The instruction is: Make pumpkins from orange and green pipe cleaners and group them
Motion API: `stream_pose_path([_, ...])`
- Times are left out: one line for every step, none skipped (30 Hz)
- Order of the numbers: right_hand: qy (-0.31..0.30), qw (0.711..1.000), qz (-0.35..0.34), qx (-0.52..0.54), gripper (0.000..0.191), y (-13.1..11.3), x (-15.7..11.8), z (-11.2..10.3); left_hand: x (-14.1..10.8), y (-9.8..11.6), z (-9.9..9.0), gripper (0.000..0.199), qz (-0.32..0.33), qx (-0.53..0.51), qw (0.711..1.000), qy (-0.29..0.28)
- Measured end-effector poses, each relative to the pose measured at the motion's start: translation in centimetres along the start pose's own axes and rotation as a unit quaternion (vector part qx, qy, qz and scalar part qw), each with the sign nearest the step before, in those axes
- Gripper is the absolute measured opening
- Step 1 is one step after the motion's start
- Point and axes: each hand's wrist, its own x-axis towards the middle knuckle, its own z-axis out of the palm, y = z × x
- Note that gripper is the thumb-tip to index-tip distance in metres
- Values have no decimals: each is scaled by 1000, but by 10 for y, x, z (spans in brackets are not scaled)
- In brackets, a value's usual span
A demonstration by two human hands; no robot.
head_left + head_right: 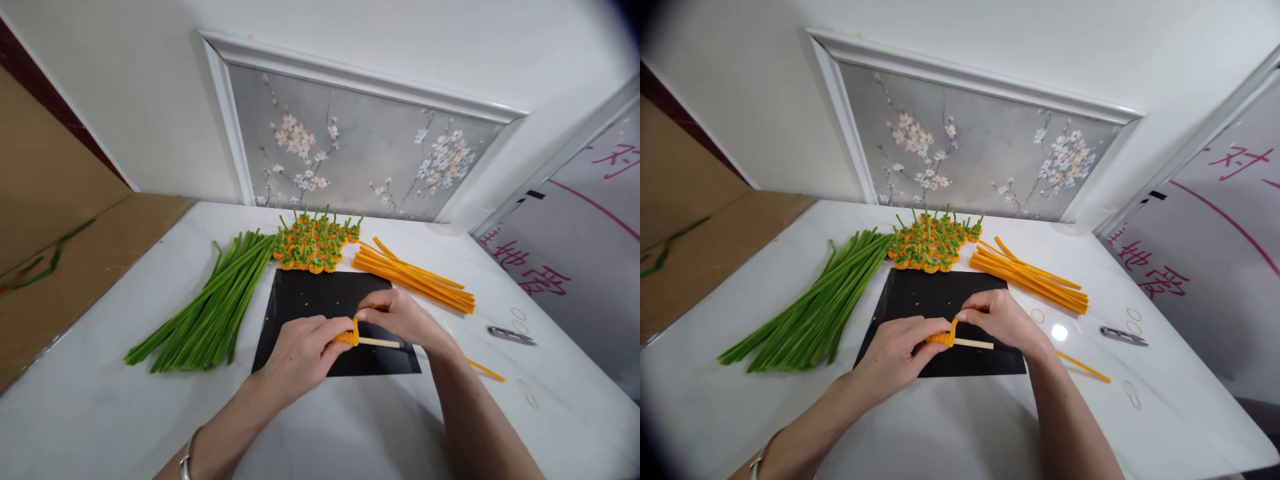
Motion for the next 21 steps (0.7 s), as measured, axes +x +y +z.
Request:
stream_pose_path([-16,1000,9,7,24,2,0,1,0,0,0,22,8,-4,1000,6])
stream_pose_path([-30,999,14,14,26,2,0,2,-1,-1,1,25,17,-9,1000,9])
stream_pose_path([-46,999,14,19,27,3,-1,3,-1,-1,1,27,26,-16,999,11])
stream_pose_path([-62,998,9,19,29,2,-2,4,-1,-2,2,27,32,-23,999,12])
stream_pose_path([-74,997,5,15,29,1,-3,5,-2,-4,2,27,34,-30,999,14])
stream_pose_path([-82,997,3,9,29,0,-5,6,-2,-5,3,25,29,-37,999,16])
stream_pose_path([-89,996,2,0,28,-1,-6,8,-2,-6,3,24,17,-42,999,20])
stream_pose_path([-95,995,3,-12,27,-3,-8,10,-3,-7,3,24,-1,-45,999,27])
stream_pose_path([-103,994,5,-22,23,-4,-10,11,-3,-8,4,24,-22,-46,998,35])
stream_pose_path([-114,993,7,-30,19,-6,-12,12,-3,-9,4,24,-43,-43,997,42])
stream_pose_path([-129,991,5,-36,15,-8,-14,14,-3,-10,4,24,-62,-39,996,47])
stream_pose_path([-141,989,1,-43,11,-10,-17,14,-3,-11,4,24,-77,-33,995,49])
stream_pose_path([-148,988,-4,-49,9,-12,-19,15,-3,-12,4,24,-87,-27,995,49])
stream_pose_path([-149,987,-10,-55,9,-15,-21,15,-3,-13,4,24,-94,-21,994,47])
stream_pose_path([-147,987,-20,-64,9,-18,-23,14,-3,-14,5,24,-98,-16,994,42])
stream_pose_path([-144,986,-31,-77,12,-21,-25,14,-3,-14,5,24,-101,-11,994,36])
stream_pose_path([-141,985,-43,-93,15,-24,-27,13,-3,-15,5,25,-102,-6,994,29])
stream_pose_path([-137,983,-54,-110,18,-27,-29,13,-3,-15,5,25,-103,1,994,22])
stream_pose_path([-131,981,-63,-129,22,-30,-30,12,-3,-14,5,26,-102,8,995,15])
stream_pose_path([-119,979,-69,-147,25,-32,-31,12,-3,-14,5,26,-102,14,995,9])
stream_pose_path([-102,979,-73,-162,27,-34,-31,12,-3,-14,5,26,-101,19,995,4])
